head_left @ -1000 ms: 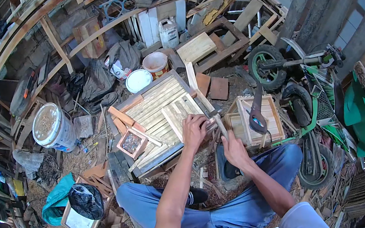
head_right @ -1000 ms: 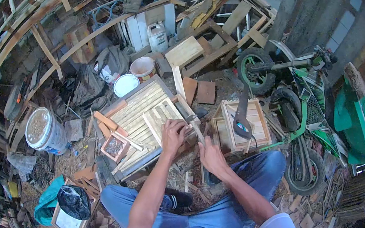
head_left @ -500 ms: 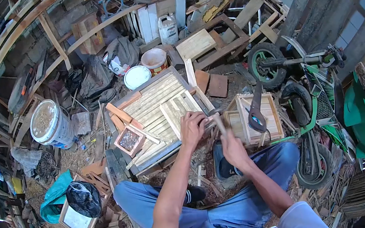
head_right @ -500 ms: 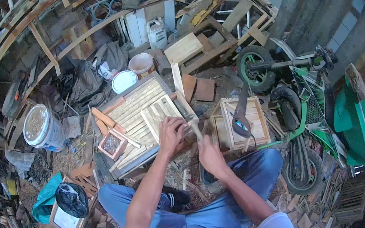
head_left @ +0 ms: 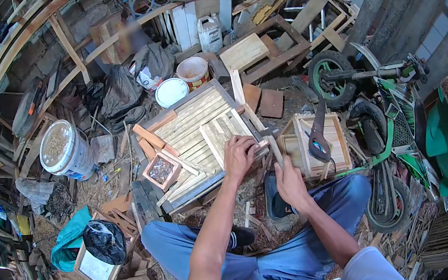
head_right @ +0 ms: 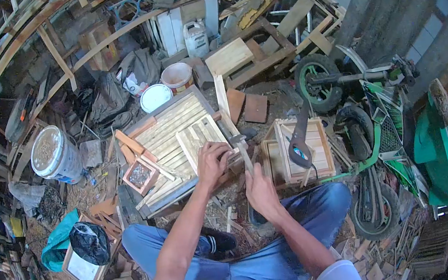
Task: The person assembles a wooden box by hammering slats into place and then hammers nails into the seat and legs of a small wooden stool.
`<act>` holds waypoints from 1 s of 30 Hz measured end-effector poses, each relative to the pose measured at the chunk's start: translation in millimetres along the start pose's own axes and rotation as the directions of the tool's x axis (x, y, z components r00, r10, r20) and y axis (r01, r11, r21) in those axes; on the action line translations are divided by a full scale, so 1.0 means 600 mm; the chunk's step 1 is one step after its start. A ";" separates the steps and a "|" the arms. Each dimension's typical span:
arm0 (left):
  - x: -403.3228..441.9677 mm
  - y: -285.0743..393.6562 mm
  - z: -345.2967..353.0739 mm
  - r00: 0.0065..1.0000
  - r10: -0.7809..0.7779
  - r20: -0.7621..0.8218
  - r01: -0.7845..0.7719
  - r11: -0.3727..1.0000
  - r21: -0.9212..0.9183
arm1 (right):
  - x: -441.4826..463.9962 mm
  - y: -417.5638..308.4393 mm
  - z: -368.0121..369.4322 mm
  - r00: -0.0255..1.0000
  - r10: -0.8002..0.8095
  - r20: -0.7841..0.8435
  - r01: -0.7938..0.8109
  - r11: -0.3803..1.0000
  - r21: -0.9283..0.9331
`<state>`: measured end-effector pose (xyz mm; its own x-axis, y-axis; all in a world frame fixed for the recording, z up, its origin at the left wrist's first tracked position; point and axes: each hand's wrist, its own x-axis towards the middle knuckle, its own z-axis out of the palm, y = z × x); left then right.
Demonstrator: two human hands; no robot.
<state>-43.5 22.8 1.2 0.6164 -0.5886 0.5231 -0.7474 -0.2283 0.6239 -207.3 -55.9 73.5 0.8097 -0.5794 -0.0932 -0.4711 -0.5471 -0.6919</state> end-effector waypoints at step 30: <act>0.010 -0.012 0.001 0.988 -0.128 0.085 0.135 0.987 -0.087 | 0.002 0.004 -0.008 0.999 -0.009 0.043 0.013 0.997 -0.074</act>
<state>-34.6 20.4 -0.9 0.6835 -0.6184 0.3878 -0.6330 -0.2378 0.7367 -209.4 -61.0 75.0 0.8286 -0.5474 -0.1176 -0.4854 -0.5976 -0.6381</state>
